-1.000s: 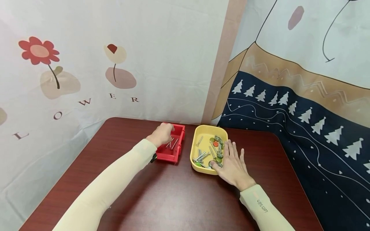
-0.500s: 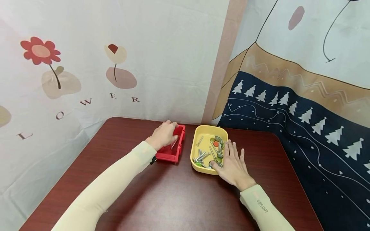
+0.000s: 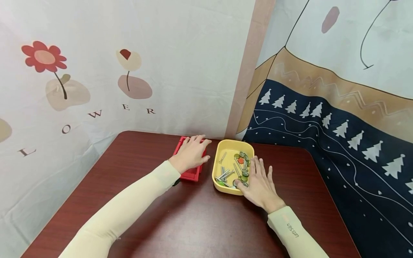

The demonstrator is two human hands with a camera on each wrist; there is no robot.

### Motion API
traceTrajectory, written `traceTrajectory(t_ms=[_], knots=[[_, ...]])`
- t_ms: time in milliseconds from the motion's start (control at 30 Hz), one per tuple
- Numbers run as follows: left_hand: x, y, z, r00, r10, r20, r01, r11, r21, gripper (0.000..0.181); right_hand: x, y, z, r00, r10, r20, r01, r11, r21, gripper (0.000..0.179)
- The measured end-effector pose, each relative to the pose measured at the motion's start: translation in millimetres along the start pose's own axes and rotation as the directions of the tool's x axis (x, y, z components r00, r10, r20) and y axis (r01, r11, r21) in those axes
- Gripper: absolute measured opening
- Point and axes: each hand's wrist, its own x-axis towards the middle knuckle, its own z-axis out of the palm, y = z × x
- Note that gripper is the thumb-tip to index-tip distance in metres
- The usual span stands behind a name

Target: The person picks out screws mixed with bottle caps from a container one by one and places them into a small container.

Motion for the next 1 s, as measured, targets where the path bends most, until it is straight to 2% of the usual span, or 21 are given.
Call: traceTrajectory(t_ms=[200,333,467,633,700,800,900,1000], knots=[[4.7,17.2,1.8,0.995,0.083,0.05,-0.087,0.993,0.081,0.071,0.1,0,0,1.0,-0.005,-0.005,0.005,1.0,-0.004,0.115],[10.2,29.4,2.8,0.981,0.165,0.106,-0.179,0.974,0.139,0.072,-0.1,0,0,1.0,-0.005,-0.005,0.005,1.0,-0.007,0.114],[16.8,43.5,3.7,0.956,0.232,0.181,-0.268,0.94,0.211,0.068,0.3,1,0,1.0,-0.005,-0.001,0.005,1.0,-0.005,0.114],[21.2,65.2,4.3,0.912,0.275,0.303,-0.363,0.886,0.288,0.074,-0.1,2,-1,1.0,-0.002,0.006,0.002,1.0,0.004,0.115],[21.7,74.1,4.6,0.901,0.271,0.339,-0.382,0.868,0.319,0.074,-0.4,3,-1,1.0,-0.001,0.005,0.001,1.0,0.006,0.115],[22.6,88.5,4.6,0.893,0.236,0.384,-0.383,0.846,0.371,0.068,-0.5,3,0,1.0,0.0,0.005,0.0,1.0,0.012,0.114],[25.9,106.7,3.1,0.882,0.151,0.447,-0.363,0.822,0.438,0.062,-0.7,2,-1,1.0,0.0,0.007,0.0,1.0,0.02,0.113],[30.8,125.7,2.5,0.85,0.049,0.524,-0.356,0.787,0.504,0.067,-0.7,1,-1,1.0,0.001,0.011,-0.001,1.0,0.025,0.113]])
